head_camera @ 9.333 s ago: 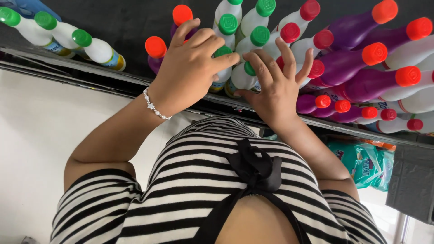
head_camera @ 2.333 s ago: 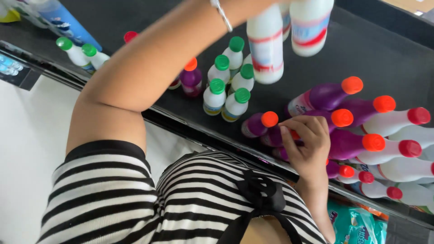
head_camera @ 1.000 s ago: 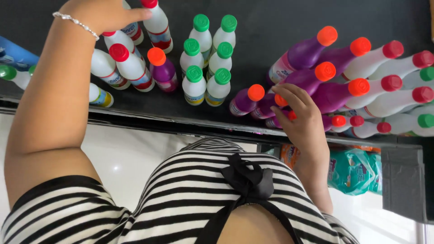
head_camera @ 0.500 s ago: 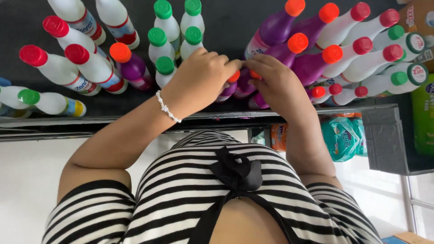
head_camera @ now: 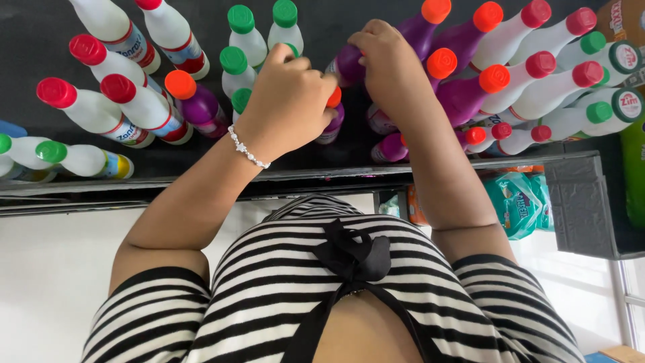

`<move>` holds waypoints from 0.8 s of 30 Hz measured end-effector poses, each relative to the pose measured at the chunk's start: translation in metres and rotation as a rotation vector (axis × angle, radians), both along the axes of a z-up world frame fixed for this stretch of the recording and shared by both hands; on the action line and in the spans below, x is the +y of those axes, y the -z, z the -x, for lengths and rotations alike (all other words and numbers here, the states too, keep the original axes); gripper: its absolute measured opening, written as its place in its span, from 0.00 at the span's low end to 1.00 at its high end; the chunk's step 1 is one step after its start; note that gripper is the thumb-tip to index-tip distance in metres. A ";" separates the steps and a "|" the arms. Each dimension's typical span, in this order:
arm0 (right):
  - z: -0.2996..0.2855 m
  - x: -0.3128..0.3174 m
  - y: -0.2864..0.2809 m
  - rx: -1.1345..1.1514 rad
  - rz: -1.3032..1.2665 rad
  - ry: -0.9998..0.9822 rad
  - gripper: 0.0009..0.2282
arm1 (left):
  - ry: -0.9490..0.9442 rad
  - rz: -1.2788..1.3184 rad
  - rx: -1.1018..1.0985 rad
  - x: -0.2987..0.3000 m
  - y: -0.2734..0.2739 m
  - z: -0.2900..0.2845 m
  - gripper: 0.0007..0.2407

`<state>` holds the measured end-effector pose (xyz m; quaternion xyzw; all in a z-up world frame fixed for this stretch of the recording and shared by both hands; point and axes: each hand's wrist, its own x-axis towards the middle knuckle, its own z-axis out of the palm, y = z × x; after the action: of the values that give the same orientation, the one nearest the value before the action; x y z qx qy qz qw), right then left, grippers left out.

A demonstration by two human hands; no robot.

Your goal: Organizing and arranging various liquid cleaning bottles on a grocery store shelf.

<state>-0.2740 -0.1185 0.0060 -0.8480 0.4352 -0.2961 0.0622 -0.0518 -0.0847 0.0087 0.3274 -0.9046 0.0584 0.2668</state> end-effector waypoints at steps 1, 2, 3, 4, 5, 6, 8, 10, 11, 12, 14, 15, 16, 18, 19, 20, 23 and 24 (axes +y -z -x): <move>0.001 -0.001 0.000 0.000 0.002 -0.002 0.16 | -0.002 0.002 0.000 -0.002 -0.001 0.002 0.08; 0.002 -0.002 0.000 0.039 0.010 0.025 0.16 | -0.023 0.049 0.005 -0.003 -0.002 0.004 0.07; 0.002 -0.003 0.000 0.079 0.017 0.052 0.17 | -0.044 0.096 0.009 -0.004 -0.002 0.005 0.06; 0.004 -0.005 0.003 0.079 0.016 0.044 0.17 | -0.052 0.094 0.009 -0.008 0.000 0.008 0.06; 0.005 -0.006 0.005 0.107 0.025 0.069 0.17 | -0.079 0.131 0.014 -0.012 0.003 0.010 0.04; 0.006 -0.008 0.008 0.134 0.035 0.094 0.17 | -0.105 0.168 0.017 -0.016 0.005 0.013 0.03; 0.003 -0.008 0.008 0.137 0.041 0.104 0.16 | -0.141 0.182 0.019 -0.026 0.010 0.019 0.03; 0.003 -0.009 0.009 0.139 0.050 0.114 0.16 | -0.176 0.199 0.019 -0.034 0.014 0.025 0.02; 0.003 -0.011 0.009 0.137 0.059 0.119 0.16 | -0.183 0.210 0.038 -0.037 0.016 0.028 0.03; 0.002 -0.012 0.010 0.134 0.064 0.120 0.16 | -0.193 0.219 0.056 -0.040 0.019 0.029 0.03; 0.002 -0.008 0.006 0.158 0.060 0.109 0.15 | -0.214 0.186 0.057 -0.043 0.021 0.032 0.04; 0.001 -0.006 0.005 0.185 0.058 0.109 0.14 | -0.225 0.153 0.063 -0.044 0.023 0.032 0.05; 0.001 -0.005 0.006 0.180 0.056 0.097 0.14 | -0.236 0.151 0.057 -0.041 0.022 0.028 0.05; 0.003 -0.001 0.010 0.263 0.059 0.088 0.16 | -0.226 0.073 0.121 -0.035 0.019 0.021 0.13; 0.003 0.001 0.011 0.261 0.056 0.079 0.16 | -0.235 0.070 0.118 -0.026 0.014 0.008 0.13; 0.005 0.003 0.011 0.297 0.117 0.062 0.17 | -0.223 0.066 0.179 -0.018 0.007 -0.003 0.16; -0.001 0.024 -0.012 0.315 0.222 0.021 0.18 | -0.308 0.048 0.248 0.015 -0.015 -0.054 0.18; -0.004 0.034 -0.023 0.299 0.264 -0.002 0.17 | -0.403 0.035 0.259 0.026 -0.023 -0.074 0.17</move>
<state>-0.2700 -0.0840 0.0287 -0.8836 0.3962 -0.2214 -0.1148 0.0220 -0.0586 0.0320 0.5013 -0.7781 0.0837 0.3692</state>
